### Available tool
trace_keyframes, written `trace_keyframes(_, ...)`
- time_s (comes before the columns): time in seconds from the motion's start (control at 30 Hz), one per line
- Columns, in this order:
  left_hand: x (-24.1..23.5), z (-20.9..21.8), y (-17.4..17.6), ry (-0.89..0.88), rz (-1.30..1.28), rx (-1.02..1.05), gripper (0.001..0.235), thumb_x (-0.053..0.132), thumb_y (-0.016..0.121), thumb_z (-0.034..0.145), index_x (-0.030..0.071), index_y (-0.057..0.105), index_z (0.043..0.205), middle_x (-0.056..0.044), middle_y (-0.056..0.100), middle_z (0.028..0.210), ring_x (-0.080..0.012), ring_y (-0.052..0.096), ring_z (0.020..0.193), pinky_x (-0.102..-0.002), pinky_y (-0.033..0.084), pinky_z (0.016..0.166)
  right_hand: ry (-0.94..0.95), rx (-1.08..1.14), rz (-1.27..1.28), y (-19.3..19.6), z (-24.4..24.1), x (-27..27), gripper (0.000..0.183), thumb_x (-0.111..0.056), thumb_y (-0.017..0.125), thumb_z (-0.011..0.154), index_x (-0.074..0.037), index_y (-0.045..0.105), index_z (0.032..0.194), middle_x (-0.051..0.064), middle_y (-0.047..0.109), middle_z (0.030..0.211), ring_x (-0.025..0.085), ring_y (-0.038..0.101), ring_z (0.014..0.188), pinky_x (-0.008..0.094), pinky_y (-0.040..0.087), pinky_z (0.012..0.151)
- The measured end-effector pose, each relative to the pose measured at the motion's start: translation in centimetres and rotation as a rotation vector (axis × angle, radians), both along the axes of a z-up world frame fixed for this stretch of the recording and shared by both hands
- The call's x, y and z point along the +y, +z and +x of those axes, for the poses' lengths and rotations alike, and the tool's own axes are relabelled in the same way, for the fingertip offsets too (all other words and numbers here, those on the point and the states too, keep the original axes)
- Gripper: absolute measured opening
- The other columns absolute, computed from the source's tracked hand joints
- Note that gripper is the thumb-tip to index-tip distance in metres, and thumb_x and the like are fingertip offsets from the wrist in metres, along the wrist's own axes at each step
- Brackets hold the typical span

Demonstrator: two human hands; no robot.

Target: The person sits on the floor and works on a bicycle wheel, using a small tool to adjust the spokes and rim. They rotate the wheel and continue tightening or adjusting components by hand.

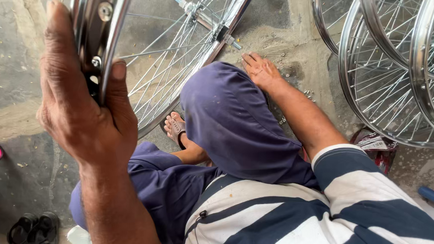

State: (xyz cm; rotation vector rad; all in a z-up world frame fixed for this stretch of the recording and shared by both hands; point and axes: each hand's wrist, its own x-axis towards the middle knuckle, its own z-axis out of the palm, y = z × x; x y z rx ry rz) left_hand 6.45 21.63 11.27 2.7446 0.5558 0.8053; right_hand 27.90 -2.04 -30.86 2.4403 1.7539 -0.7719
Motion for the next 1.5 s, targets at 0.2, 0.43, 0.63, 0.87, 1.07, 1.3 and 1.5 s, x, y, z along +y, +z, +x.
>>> trace_keyframes(0.2,0.1,1.0,0.7,-0.032,-0.031,0.001,0.053,0.023,0.062,0.118,0.015,0.033,0.161,-0.009,0.064,0.150,-0.0161,0.073,0.116,-0.027,0.066,0.092,-0.114,-0.096,0.129,-0.1,1.6,-6.2,0.043,-0.017,0.051,0.101,-0.005,0.060,0.141,0.009,0.045,0.162,0.027,0.041,0.147,0.042,0.050,0.107)
trace_keyframes(0.43,1.3,3.0,1.1,-0.085,-0.004,0.008,0.056,0.021,0.063,0.115,0.018,0.033,0.162,-0.008,0.067,0.142,-0.0145,0.074,0.102,-0.026,0.063,0.080,-0.206,-0.040,-0.003,0.1,2.8,-12.3,0.040,-0.019,0.057,0.099,-0.005,0.063,0.136,0.011,0.053,0.150,0.028,0.048,0.137,0.042,0.051,0.102)
trace_keyframes(0.63,0.8,5.3,1.5,-0.038,-0.091,-0.050,0.059,0.014,0.070,0.117,0.023,0.037,0.165,-0.004,0.074,0.120,-0.0116,0.070,0.082,-0.026,0.055,0.061,-0.266,0.028,0.032,1.8,5.7,-6.5,0.036,-0.021,0.059,0.099,-0.004,0.065,0.130,0.012,0.058,0.139,0.028,0.054,0.127,0.042,0.052,0.097)
trace_keyframes(0.87,1.9,4.3,2.8,0.051,-0.152,0.031,0.071,0.014,0.075,0.095,0.015,0.043,0.159,-0.011,0.070,0.116,-0.0273,0.069,0.083,-0.042,0.056,0.068,-0.499,0.094,0.049,7.2,7.4,-5.8,0.032,-0.024,0.063,0.099,-0.003,0.068,0.122,0.014,0.065,0.126,0.028,0.061,0.115,0.042,0.053,0.091)
trace_keyframes(1.07,2.7,3.4,0.7,0.158,-0.205,0.014,0.060,0.025,0.067,0.102,0.012,0.043,0.156,-0.012,0.072,0.110,-0.0217,0.068,0.066,-0.038,0.055,0.052,-0.783,0.129,0.103,11.5,5.0,-9.1,0.030,-0.026,0.066,0.099,-0.002,0.070,0.116,0.016,0.070,0.115,0.028,0.066,0.104,0.042,0.054,0.086)
trace_keyframes(1.3,1.9,1.0,-0.9,0.162,-0.163,-0.104,0.067,0.031,0.066,0.102,0.011,0.037,0.159,-0.016,0.070,0.114,-0.0243,0.072,0.075,-0.039,0.057,0.056,-0.918,-0.054,0.721,19.6,6.6,-8.8,0.029,-0.029,0.069,0.100,-0.001,0.073,0.109,0.018,0.077,0.102,0.029,0.073,0.093,0.043,0.056,0.080)
trace_keyframes(1.5,0.6,-0.5,-1.4,0.183,-0.200,-0.089,0.084,0.037,0.072,0.096,0.012,0.025,0.161,-0.018,0.067,0.121,-0.0257,0.071,0.072,-0.039,0.056,0.052,-0.764,0.032,1.206,31.8,10.9,1.0,0.042,-0.030,0.095,0.093,-0.005,0.061,0.092,0.004,0.063,0.079,0.017,0.060,0.071,0.031,0.053,0.069)
